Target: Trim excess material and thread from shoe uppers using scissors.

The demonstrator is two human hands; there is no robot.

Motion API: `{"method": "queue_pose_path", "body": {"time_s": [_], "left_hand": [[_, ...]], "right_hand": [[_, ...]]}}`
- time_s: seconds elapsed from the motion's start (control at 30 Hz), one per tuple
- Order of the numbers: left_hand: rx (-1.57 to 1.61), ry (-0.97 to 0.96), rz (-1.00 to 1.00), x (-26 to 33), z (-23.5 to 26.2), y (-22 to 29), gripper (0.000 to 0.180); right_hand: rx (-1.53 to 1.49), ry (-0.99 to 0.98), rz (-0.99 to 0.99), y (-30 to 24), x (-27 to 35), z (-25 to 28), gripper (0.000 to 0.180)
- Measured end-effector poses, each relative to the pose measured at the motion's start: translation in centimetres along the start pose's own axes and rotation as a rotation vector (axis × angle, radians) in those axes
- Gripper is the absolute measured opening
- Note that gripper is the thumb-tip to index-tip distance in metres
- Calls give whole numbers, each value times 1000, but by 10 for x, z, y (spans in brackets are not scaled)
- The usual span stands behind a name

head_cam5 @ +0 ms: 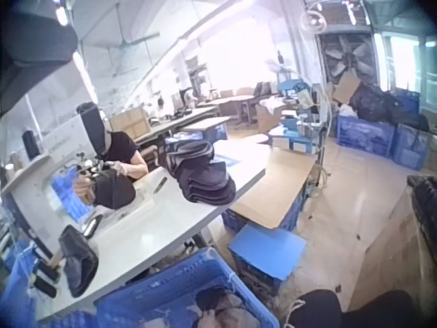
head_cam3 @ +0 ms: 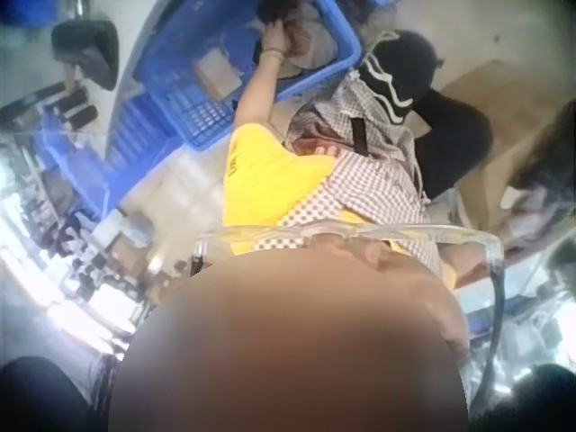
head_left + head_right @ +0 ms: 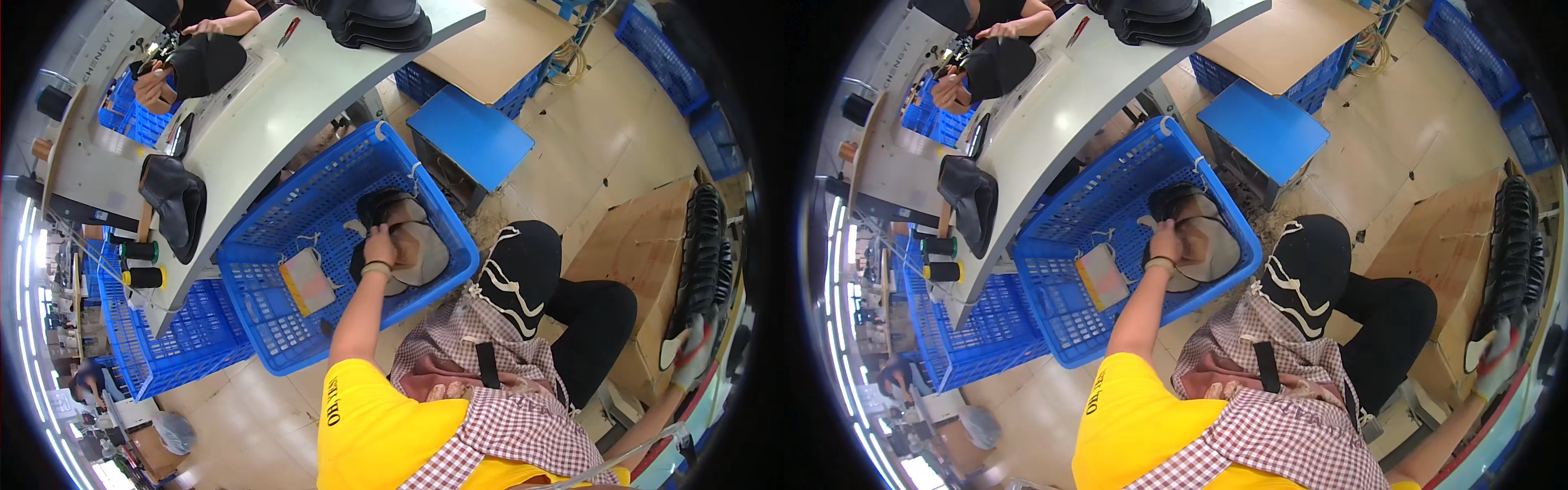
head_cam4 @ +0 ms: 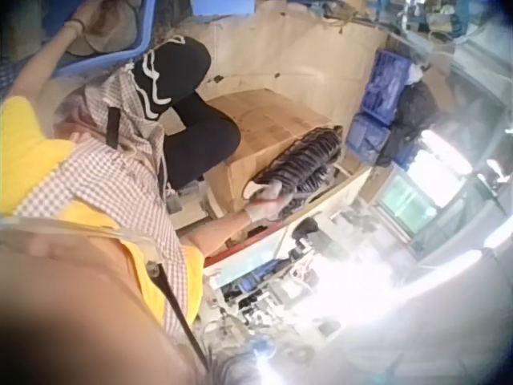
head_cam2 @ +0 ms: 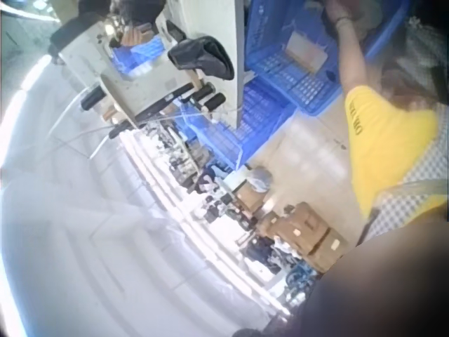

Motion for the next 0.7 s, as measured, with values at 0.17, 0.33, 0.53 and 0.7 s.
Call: {"method": "queue_pose_path", "body": {"time_s": [0.17,0.33,0.53,0.7], "left_hand": [[263,407,-83,66,116,-3,33],[470,641,-122,114,197,79,37],[683,503,-506,127,181,205,31],[1327,-312,-348,138,109,288,24]], "right_hand": [[-431,-356,-460,-97,32,-129,57],[-598,-633,-152,-159,76,-210,63],[-510,-282,12,-178,79,-185,68],[-837,-197,-365,-153,86,-159,51]]}}
Point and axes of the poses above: each hand's wrist, its own x-axis away from the middle knuckle, its own z-axis out of the back of the hand, y = z × x, the point moved 2 cm from there along -x, towards the middle knuckle, and after that the axes turned 4 degrees about -x, right-handed, at the moved point
